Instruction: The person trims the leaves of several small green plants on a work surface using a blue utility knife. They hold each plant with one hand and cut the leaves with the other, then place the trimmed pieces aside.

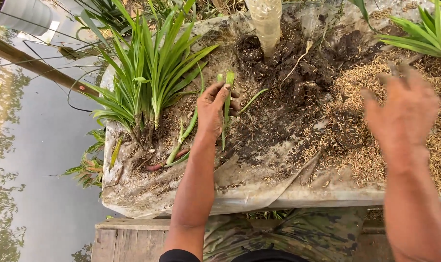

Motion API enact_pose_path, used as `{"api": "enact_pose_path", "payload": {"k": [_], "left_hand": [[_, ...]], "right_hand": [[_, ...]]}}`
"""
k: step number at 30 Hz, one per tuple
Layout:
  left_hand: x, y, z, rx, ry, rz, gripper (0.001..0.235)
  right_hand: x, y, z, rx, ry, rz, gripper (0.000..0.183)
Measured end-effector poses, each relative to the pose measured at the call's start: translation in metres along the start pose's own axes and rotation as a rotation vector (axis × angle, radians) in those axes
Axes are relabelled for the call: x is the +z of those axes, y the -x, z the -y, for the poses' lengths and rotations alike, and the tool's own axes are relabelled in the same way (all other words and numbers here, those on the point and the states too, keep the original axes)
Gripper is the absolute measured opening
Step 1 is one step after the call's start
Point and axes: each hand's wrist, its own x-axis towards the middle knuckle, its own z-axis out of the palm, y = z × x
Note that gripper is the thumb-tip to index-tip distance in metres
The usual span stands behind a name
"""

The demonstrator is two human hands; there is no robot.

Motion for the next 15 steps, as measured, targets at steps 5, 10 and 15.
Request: {"api": "enact_pose_path", "payload": {"k": [5, 10, 15], "left_hand": [[0.005, 0.004, -0.004, -0.054, -0.028, 0.030, 0.020], [0.007, 0.003, -0.001, -0.100, 0.063, 0.045, 0.026], [0.010, 0.003, -0.009, -0.130, 0.097, -0.040, 0.027]], "right_hand": [[-0.016, 0.007, -0.044, 0.387, -0.347, 0.364, 0.051], [0.030, 0.035, -0.077, 0.320, -0.295, 0.384, 0.043], [0.040, 0.037, -0.077, 0.360, -0.169, 0.503, 0.055]]}}
